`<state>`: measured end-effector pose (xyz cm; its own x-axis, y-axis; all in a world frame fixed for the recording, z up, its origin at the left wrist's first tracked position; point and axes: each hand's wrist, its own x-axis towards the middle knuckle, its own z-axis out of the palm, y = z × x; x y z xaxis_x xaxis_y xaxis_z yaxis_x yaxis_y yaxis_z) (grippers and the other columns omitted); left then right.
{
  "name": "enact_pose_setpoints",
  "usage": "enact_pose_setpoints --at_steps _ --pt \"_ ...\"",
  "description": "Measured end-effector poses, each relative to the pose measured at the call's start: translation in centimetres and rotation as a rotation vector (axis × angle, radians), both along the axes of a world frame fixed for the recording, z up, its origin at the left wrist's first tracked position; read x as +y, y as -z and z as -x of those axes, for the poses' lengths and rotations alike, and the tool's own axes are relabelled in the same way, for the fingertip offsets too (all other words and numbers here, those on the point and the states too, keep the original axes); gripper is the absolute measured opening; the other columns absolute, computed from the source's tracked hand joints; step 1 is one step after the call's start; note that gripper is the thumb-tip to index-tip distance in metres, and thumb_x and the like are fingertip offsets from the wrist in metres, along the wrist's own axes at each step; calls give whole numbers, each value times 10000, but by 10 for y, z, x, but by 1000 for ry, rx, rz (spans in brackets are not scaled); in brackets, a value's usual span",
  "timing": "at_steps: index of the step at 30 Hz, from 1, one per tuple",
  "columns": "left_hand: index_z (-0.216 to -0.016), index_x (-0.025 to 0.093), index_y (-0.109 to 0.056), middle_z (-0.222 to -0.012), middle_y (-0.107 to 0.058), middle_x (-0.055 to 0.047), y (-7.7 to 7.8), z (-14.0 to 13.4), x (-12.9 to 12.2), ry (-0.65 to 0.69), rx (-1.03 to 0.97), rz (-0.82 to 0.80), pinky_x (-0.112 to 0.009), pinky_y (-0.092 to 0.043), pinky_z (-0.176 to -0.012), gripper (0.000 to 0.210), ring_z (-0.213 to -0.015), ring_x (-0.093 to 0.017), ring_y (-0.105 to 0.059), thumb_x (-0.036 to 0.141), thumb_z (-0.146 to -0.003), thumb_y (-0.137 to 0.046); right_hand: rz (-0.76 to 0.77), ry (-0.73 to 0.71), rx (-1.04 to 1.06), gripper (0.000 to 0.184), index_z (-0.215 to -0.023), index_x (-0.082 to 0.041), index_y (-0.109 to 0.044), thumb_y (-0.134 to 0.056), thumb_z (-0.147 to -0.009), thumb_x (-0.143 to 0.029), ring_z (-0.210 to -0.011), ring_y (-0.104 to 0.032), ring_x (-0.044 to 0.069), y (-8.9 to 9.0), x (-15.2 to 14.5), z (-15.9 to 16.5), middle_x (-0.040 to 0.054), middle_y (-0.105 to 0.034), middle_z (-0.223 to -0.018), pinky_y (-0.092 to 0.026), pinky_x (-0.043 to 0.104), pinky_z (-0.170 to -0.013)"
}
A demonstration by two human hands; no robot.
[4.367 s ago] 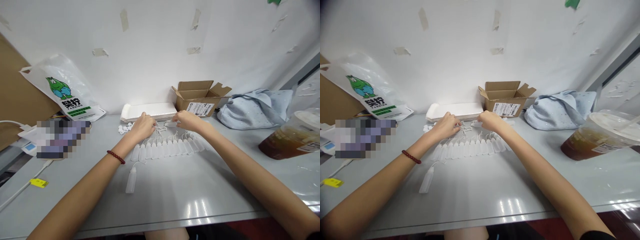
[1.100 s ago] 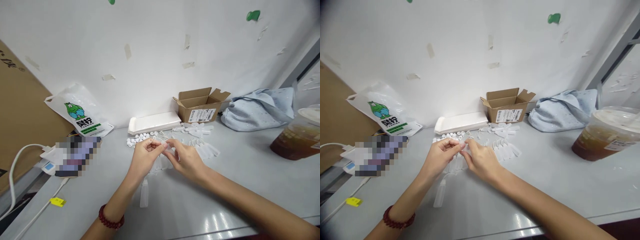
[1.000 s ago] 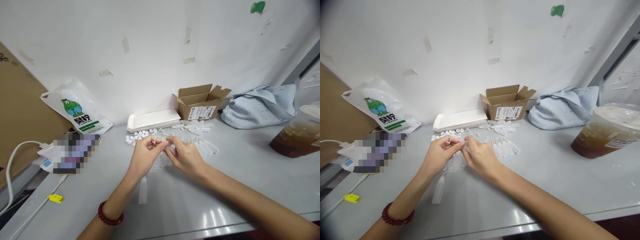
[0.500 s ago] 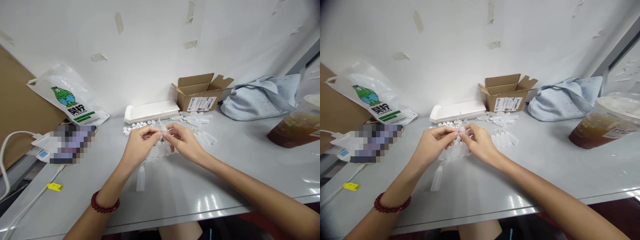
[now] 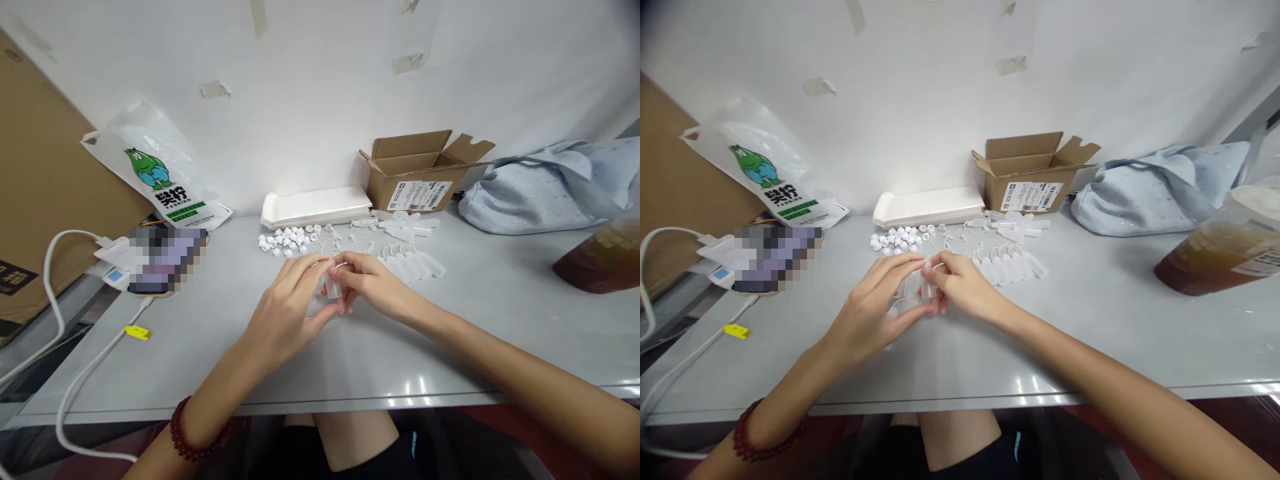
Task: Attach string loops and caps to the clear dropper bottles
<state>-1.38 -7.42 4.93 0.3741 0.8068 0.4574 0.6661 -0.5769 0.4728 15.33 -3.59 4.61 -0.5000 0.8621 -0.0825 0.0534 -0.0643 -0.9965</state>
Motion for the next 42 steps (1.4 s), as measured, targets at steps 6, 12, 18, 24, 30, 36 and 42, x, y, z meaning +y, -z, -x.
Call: enact_pose_setpoints --at_steps 6,12,18,24,30,36,42 --pt "-1202 202 -558 -1214 -606 -113 5 15 -9 51 88 -79 -414 -472 -926 417 -1142 -273 -517 256 -804 -668 23 -62 -1 68 -903 -165 -492 -450 -904 -219 -448 -577 103 7 -16 10 -8 -607 -646 -419 201 -395" --pt "-1163 187 -511 -1140 -619 -83 5 25 -24 102 113 -20 -378 -489 -883 422 -1053 -228 -539 219 -781 -687 113 -251 -79 154 -834 -166 -486 -532 -886 -304 -399 -564 105 8 -18 13 -56 -535 -492 -383 180 -365" --pt "-1119 230 -500 -1114 -595 -46 0 33 -36 100 179 282 -350 -495 -861 416 -1064 -220 -525 176 -738 -658 111 -491 -243 258 -733 -133 -534 -506 -888 -337 -398 -545 61 8 -16 7 17 -645 -651 -377 173 -377" --pt "-1118 231 -510 -1151 -557 -60 -6 39 -32 87 260 434 -387 -477 -887 442 -1094 -247 -522 198 -703 -658 -62 -513 -378 146 -733 -146 -576 -534 -830 -246 -320 -427 40 6 -19 3 -38 -601 -569 -341 179 -362" --pt "-1119 232 -511 -1144 -581 -47 -1 36 -29 129 237 390 -377 -469 -901 405 -1140 -244 -490 204 -739 -647 -228 -423 -458 95 -757 -140 -615 -626 -775 -232 -473 -490 81 8 -18 5 -37 -585 -510 -373 193 -471" --pt "-1248 255 -443 -1292 -518 -77 18 49 -40 29 153 259 -447 -427 -995 558 -1217 -277 -449 379 -765 -692 -212 -430 -499 258 -845 -126 -627 -736 -708 -315 -532 -534 93 3 -17 1 -25 -606 -608 -388 197 -489" --pt "-1234 266 -471 -1275 -522 -78 25 60 -38 -41 109 320 -447 -469 -946 569 -1188 -277 -487 403 -738 -715 -277 -394 -576 380 -862 -128 -642 -805 -626 -377 -569 -556 107 7 -21 5 -21 -619 -639 -389 206 -516"
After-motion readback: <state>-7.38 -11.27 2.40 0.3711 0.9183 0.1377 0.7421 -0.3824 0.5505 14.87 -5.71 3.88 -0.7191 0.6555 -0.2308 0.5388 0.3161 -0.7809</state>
